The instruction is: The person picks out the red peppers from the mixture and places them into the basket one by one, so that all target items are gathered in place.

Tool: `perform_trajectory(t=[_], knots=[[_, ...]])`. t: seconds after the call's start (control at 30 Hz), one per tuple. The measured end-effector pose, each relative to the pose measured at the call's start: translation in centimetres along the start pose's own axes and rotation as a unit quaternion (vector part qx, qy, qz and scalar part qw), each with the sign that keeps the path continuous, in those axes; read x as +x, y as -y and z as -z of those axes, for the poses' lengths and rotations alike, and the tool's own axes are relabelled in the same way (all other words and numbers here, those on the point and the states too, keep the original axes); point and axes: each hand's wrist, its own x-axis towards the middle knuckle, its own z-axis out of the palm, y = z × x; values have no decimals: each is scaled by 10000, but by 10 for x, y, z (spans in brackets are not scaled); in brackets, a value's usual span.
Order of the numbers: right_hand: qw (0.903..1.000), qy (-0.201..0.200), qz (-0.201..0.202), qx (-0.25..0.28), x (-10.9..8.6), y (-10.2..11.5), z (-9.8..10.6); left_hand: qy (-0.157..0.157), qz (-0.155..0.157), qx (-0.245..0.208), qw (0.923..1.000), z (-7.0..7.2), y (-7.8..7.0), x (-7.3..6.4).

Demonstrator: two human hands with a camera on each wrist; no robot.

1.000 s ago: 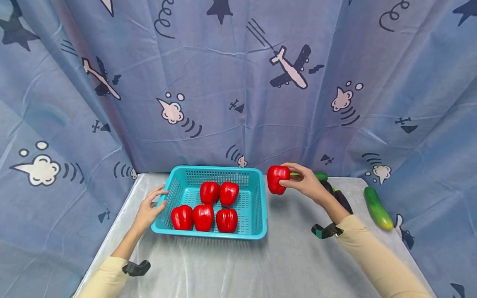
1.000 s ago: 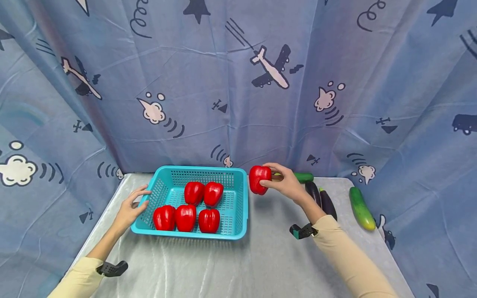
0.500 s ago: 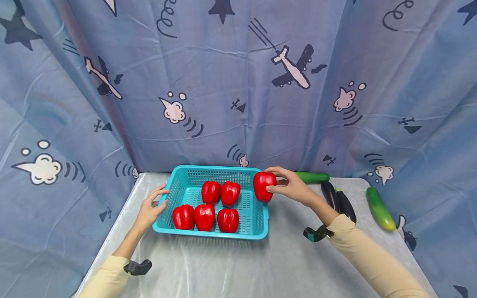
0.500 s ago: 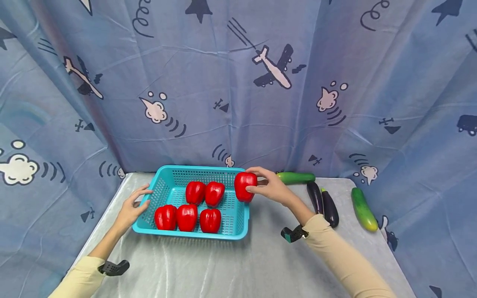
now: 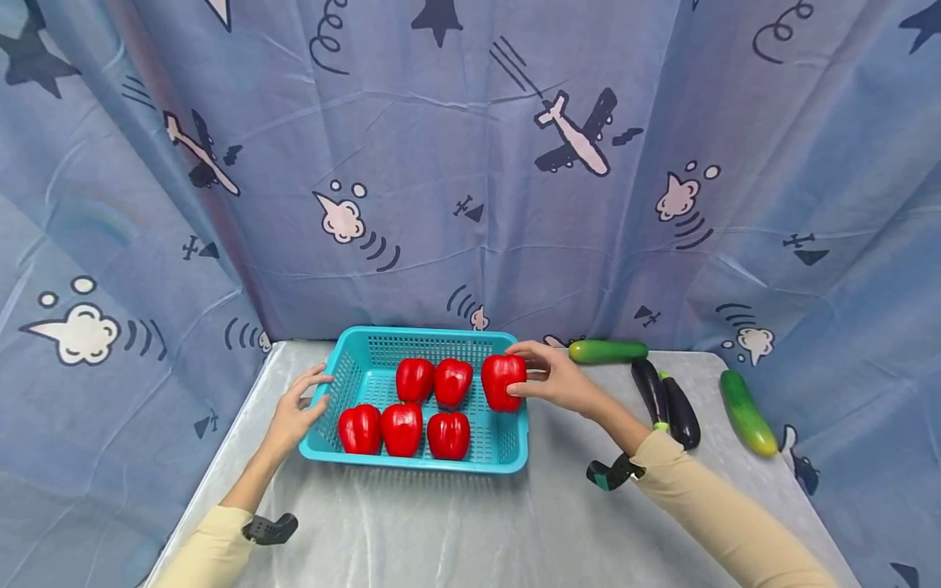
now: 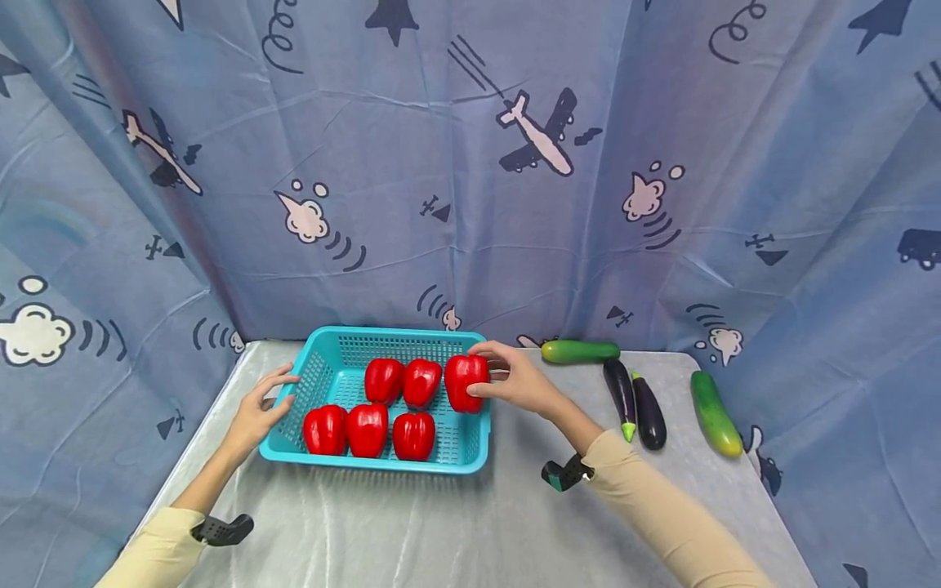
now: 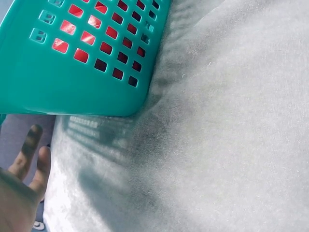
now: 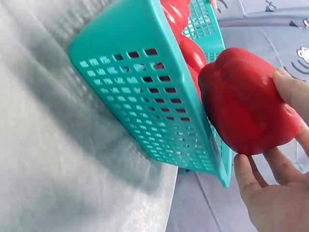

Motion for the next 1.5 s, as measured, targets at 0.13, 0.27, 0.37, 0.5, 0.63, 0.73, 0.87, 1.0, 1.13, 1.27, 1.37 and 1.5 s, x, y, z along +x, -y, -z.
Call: perform_trajectory(t=[0.13, 0.27, 0.37, 0.5, 0.63, 0.73, 0.87, 1.0, 1.13, 1.27, 1.37, 1.5], knots=[[9999, 121, 92, 16, 0, 2, -6, -4, 52, -19, 10000, 0, 1, 0], [9997, 206, 134, 41, 0, 4, -11, -72, -27, -126, 9999, -2, 15, 0], [9993, 340, 130, 68, -1, 5, -14, -106, -36, -132, 9998, -3, 30, 1], [9984, 553, 122, 76, -3, 6, -19, -79, 1, -27, 10000, -3, 42, 1], [9977, 676, 58, -5, -6, 8, -23, -58, 31, -89, 9999, -3, 44, 2], [9973, 730, -47, -62, -7, 8, -26, -69, 51, -117, 9999, -3, 43, 2], [9967, 796, -119, -80, -7, 9, -30, -109, 5, -102, 9999, -4, 41, 3], [9959, 869, -168, -158, -8, 14, -33, -88, 28, -88, 9999, -3, 22, 3], [9951, 949, -217, -184, -10, 21, -37, -86, 24, -77, 9999, -2, 26, 3], [9942, 1049, -213, -126, -10, 20, -41, -97, -11, -80, 9999, -3, 23, 2], [9934, 1123, -202, -85, -9, 16, -42, -52, -51, -18, 10000, -2, 7, 1], [9921, 1230, -223, -136, -9, 17, -42, -10, -151, 116, 9998, -1, 6, 0]])
